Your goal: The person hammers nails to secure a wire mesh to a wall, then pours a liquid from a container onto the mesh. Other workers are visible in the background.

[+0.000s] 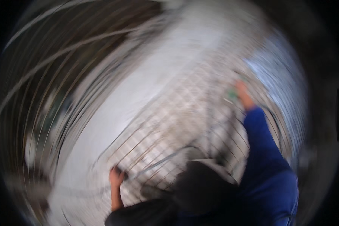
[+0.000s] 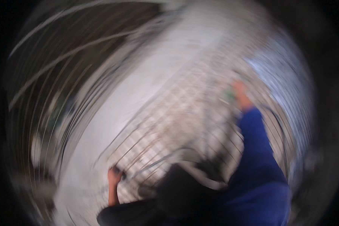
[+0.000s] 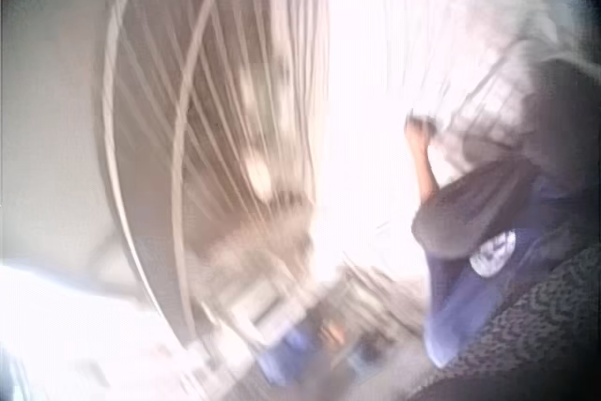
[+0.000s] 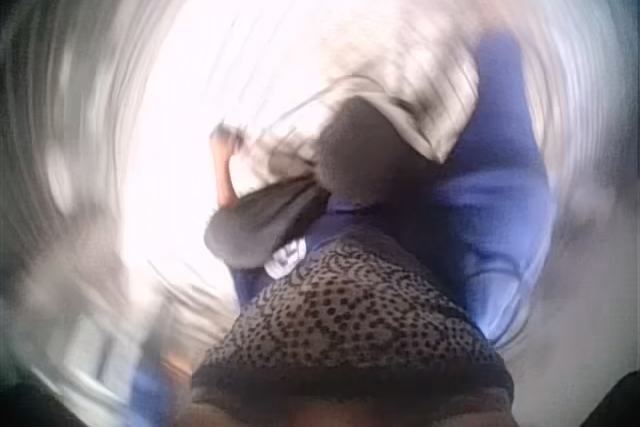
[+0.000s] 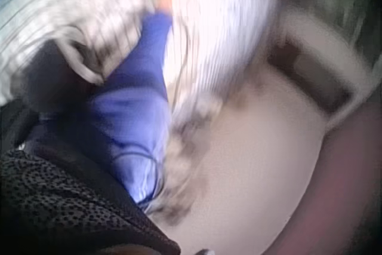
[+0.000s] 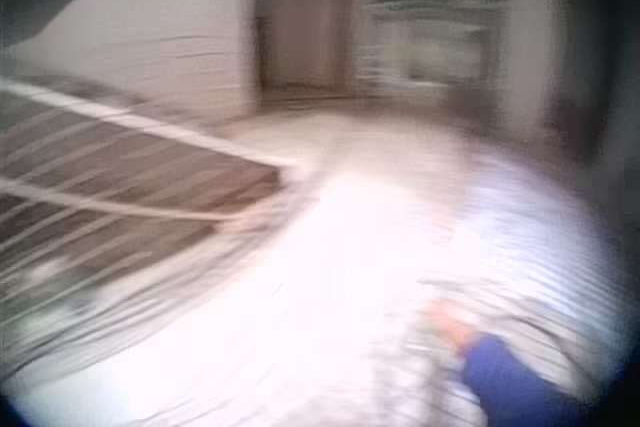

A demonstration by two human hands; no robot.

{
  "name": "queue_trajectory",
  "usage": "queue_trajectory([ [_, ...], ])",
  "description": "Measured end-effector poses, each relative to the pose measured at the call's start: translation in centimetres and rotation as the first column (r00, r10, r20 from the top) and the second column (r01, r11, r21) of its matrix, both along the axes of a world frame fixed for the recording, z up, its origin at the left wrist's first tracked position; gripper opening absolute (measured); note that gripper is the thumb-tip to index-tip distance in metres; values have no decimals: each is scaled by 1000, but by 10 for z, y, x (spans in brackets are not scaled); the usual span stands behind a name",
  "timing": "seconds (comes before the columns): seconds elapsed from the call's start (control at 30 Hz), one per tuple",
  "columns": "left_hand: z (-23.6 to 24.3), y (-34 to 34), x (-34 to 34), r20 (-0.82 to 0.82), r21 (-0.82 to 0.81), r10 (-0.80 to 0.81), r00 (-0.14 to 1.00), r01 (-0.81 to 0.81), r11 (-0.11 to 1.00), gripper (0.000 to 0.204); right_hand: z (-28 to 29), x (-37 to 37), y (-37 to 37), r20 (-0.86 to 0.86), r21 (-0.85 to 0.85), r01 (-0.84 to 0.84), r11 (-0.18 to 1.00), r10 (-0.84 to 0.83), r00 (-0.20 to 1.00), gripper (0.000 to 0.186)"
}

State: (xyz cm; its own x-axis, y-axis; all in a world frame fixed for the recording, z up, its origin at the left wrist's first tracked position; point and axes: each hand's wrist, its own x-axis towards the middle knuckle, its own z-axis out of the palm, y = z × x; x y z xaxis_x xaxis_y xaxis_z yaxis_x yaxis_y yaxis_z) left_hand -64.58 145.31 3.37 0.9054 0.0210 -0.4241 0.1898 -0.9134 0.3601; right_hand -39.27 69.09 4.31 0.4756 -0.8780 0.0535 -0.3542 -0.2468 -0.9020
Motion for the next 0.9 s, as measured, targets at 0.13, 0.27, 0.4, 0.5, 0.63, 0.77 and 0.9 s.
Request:
queue_trajectory([
  [0.13,-18,-6,-17,-28,114,161,987,-157,981,39,28,-3,28,-151,-320,-407,855,378,913,50],
  [0.27,-26,-19,-2,-63,60,335,940,-332,941,47,52,21,88,-192,-528,-443,725,406,893,51],
  [0.4,-17,-25,1,-15,83,252,967,-250,965,46,78,2,132,-251,-577,-506,641,450,857,52],
  [0.5,-17,-31,1,-3,96,251,968,-250,963,48,94,-11,159,-293,-594,-569,569,505,812,53],
  [0.63,-24,-32,-5,26,174,213,977,-214,961,54,110,-26,198,-349,-576,-667,473,595,724,55],
  [0.77,-29,-33,-13,117,133,200,973,-215,967,62,119,-38,243,-430,-515,-792,327,701,569,57],
  [0.9,-32,-37,-17,194,120,221,956,-246,962,69,120,-44,295,-517,-379,-913,151,784,344,59],
])
